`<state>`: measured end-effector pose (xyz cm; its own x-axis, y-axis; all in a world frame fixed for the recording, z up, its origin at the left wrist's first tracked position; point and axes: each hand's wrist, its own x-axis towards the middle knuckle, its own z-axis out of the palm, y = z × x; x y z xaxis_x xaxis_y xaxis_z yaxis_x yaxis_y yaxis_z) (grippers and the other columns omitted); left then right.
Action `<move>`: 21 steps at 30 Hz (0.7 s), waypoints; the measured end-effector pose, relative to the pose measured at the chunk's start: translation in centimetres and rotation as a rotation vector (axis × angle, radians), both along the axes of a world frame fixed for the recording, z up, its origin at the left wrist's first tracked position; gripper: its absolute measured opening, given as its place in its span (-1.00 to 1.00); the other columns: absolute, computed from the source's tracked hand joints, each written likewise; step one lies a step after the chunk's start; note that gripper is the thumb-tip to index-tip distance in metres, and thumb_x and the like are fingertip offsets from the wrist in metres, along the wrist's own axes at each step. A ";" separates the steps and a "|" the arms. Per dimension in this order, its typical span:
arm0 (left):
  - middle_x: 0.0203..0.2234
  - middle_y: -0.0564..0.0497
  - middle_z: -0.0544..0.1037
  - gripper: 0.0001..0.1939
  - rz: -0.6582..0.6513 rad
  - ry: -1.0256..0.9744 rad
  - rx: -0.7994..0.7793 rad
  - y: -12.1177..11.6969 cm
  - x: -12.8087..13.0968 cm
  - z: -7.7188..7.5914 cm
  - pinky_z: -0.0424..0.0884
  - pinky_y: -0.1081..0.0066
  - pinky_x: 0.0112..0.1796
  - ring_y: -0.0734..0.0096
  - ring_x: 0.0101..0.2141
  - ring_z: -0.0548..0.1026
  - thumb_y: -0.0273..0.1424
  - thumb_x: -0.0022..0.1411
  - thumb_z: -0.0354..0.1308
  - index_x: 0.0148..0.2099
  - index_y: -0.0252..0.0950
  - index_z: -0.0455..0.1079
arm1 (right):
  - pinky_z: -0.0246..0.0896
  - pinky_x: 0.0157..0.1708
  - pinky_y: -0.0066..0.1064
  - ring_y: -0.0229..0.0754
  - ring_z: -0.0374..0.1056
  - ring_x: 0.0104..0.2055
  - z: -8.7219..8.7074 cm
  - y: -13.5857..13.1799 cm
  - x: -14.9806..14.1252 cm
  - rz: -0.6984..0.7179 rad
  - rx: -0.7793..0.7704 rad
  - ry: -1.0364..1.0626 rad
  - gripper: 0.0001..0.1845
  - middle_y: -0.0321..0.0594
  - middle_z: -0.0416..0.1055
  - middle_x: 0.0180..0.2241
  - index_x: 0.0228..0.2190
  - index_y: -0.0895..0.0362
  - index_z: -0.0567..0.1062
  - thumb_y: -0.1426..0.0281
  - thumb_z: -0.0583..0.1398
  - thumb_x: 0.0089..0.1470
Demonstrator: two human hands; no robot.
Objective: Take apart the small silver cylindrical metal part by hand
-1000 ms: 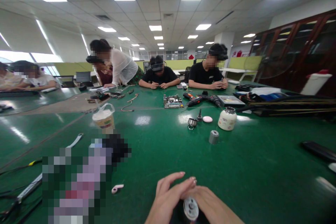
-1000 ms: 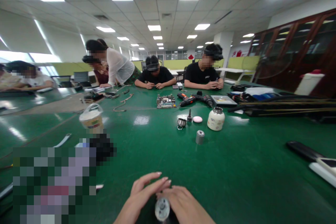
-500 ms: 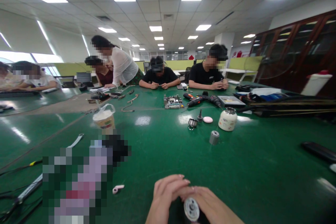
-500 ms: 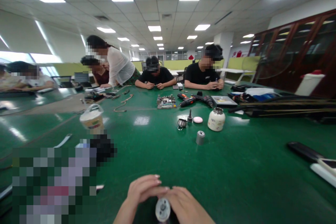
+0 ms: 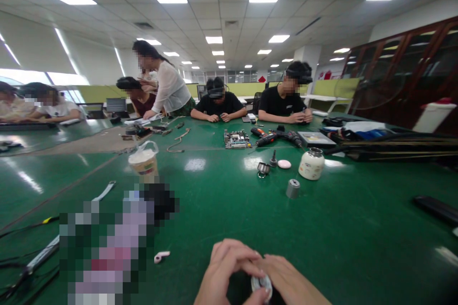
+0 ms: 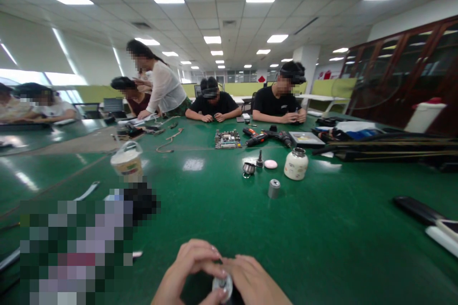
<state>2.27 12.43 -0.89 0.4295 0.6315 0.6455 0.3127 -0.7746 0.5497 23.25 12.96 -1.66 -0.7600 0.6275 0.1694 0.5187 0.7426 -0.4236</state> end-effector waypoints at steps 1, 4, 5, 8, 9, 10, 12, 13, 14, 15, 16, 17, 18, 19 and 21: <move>-0.32 0.13 0.65 -0.42 0.015 -0.013 -0.018 -0.1 0.1 0.0 0.34 0.34 -0.11 0.29 -0.18 0.51 -0.57 0.03 0.35 0.05 -0.14 0.23 | 0.20 0.15 -0.14 0.04 0.37 0.11 -0.1 0.0 0.0 0.005 -0.018 0.010 -0.57 0.16 0.43 0.05 0.05 0.27 0.43 0.48 0.19 0.13; -0.35 0.17 0.64 -0.45 0.046 -0.047 -0.081 -0.3 0.5 0.3 0.34 0.37 -0.15 0.33 -0.23 0.52 -0.60 0.03 0.32 0.01 -0.13 0.24 | 0.16 0.17 -0.10 0.06 0.35 0.13 -0.3 0.0 0.0 0.017 -0.075 0.024 -0.53 0.15 0.42 0.06 0.06 0.27 0.43 0.47 0.22 0.09; -0.35 0.18 0.64 -0.48 0.057 -0.058 -0.098 -0.3 0.6 0.4 0.34 0.37 -0.16 0.34 -0.24 0.52 -0.59 0.06 0.31 0.01 -0.12 0.23 | 0.16 0.17 -0.08 0.07 0.34 0.14 -0.3 0.0 -0.1 0.010 -0.089 0.025 -0.51 0.17 0.41 0.07 0.07 0.28 0.42 0.45 0.23 0.08; -0.33 0.17 0.64 -0.61 0.168 -0.086 -0.122 0.1 0.3 0.6 0.34 0.32 -0.14 0.33 -0.24 0.53 -0.52 0.17 0.26 -0.02 -0.12 0.23 | 0.15 0.17 -0.03 0.12 0.32 0.15 -0.1 0.0 -0.3 -0.020 -0.116 0.014 -0.45 0.21 0.37 0.09 0.10 0.31 0.40 0.41 0.24 0.06; -0.32 0.15 0.64 -0.66 0.239 -0.077 -0.126 0.4 0.1 0.5 0.33 0.28 -0.13 0.30 -0.22 0.54 -0.49 0.20 0.25 -0.04 -0.13 0.25 | 0.15 0.17 -0.02 0.13 0.31 0.15 0.0 0.1 -0.3 -0.029 -0.125 0.004 -0.44 0.21 0.36 0.10 0.11 0.31 0.39 0.41 0.23 0.07; -0.30 0.12 0.64 -0.72 0.313 -0.053 -0.135 0.8 -0.1 0.3 0.31 0.24 -0.11 0.26 -0.19 0.53 -0.47 0.22 0.24 -0.06 -0.14 0.28 | 0.14 0.18 -0.01 0.13 0.30 0.16 0.1 0.1 -0.3 -0.037 -0.134 -0.008 -0.44 0.21 0.35 0.11 0.11 0.32 0.39 0.41 0.22 0.07; -0.26 0.07 0.65 -0.78 0.424 0.050 -0.174 1.6 -0.7 -0.3 0.29 0.16 -0.10 0.17 -0.13 0.51 -0.46 0.20 0.26 -0.11 -0.16 0.36 | 0.12 0.18 0.01 0.13 0.28 0.18 0.3 0.1 -0.3 -0.030 -0.154 -0.030 -0.44 0.20 0.34 0.12 0.12 0.33 0.38 0.37 0.22 0.10; -0.25 0.07 0.65 -0.79 0.443 0.109 -0.210 2.0 -0.9 -0.6 0.28 0.14 -0.09 0.14 -0.11 0.50 -0.47 0.18 0.27 -0.13 -0.17 0.39 | 0.12 0.18 0.01 0.13 0.28 0.18 0.3 0.2 -0.3 -0.023 -0.162 -0.034 -0.44 0.20 0.34 0.12 0.12 0.33 0.38 0.34 0.22 0.12; -0.25 0.07 0.65 -0.77 0.447 0.160 -0.243 2.3 -1.1 -1.0 0.27 0.11 -0.09 0.12 -0.10 0.49 -0.49 0.17 0.28 -0.12 -0.16 0.41 | 0.11 0.19 0.01 0.13 0.27 0.18 0.4 0.2 -0.3 -0.015 -0.165 -0.035 -0.43 0.20 0.34 0.12 0.13 0.33 0.37 0.32 0.22 0.13; -0.24 0.06 0.65 -0.71 0.442 0.196 -0.267 2.5 -1.2 -1.4 0.27 0.10 -0.08 0.10 -0.08 0.48 -0.50 0.15 0.28 -0.08 -0.15 0.42 | 0.11 0.19 0.01 0.13 0.27 0.18 0.3 0.2 -0.3 -0.009 -0.165 -0.037 -0.42 0.20 0.34 0.12 0.13 0.33 0.37 0.31 0.23 0.13; -0.21 0.06 0.65 -0.63 0.433 0.220 -0.276 2.7 -1.3 -1.7 0.26 0.08 -0.07 0.10 -0.06 0.46 -0.52 0.15 0.27 0.00 -0.13 0.40 | 0.11 0.19 0.00 0.12 0.28 0.18 0.3 0.2 -0.3 -0.009 -0.160 -0.040 -0.43 0.20 0.34 0.12 0.13 0.33 0.37 0.32 0.23 0.13; -0.18 0.05 0.65 -0.54 0.426 0.234 -0.272 2.7 -1.3 -1.9 0.24 0.06 -0.05 0.10 -0.03 0.44 -0.53 0.16 0.26 0.09 -0.11 0.35 | 0.12 0.19 0.00 0.12 0.28 0.18 0.3 0.2 -0.3 -0.014 -0.151 -0.044 -0.43 0.19 0.34 0.12 0.13 0.33 0.37 0.35 0.23 0.12; -0.15 0.04 0.64 -0.46 0.420 0.243 -0.263 2.7 -1.3 -2.1 0.23 0.05 -0.03 0.10 0.00 0.42 -0.54 0.17 0.24 0.17 -0.11 0.28 | 0.12 0.19 -0.01 0.11 0.28 0.18 0.2 0.2 -0.3 -0.021 -0.139 -0.047 -0.44 0.19 0.35 0.12 0.12 0.33 0.37 0.38 0.23 0.11; -0.14 0.03 0.64 -0.42 0.413 0.252 -0.257 2.7 -1.3 -2.2 0.21 0.03 -0.02 0.10 0.01 0.40 -0.55 0.19 0.23 0.22 -0.11 0.23 | 0.12 0.19 -0.02 0.11 0.28 0.18 0.2 0.2 -0.3 -0.022 -0.130 -0.051 -0.45 0.18 0.35 0.12 0.12 0.33 0.38 0.40 0.23 0.11; -0.18 0.03 0.66 -0.44 0.406 0.261 -0.268 2.6 -1.2 -1.9 0.20 0.00 -0.01 0.08 0.00 0.41 -0.51 0.22 0.23 0.22 -0.13 0.22 | 0.13 0.19 -0.02 0.11 0.29 0.17 0.2 0.1 -0.4 -0.016 -0.119 -0.055 -0.45 0.19 0.36 0.11 0.12 0.35 0.38 0.38 0.23 0.13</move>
<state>1.06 15.01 -2.84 0.2416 0.9073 0.3442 0.7092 -0.4072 0.5756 22.83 13.06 -1.49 -0.7556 0.6531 0.0513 0.5554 0.6801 -0.4785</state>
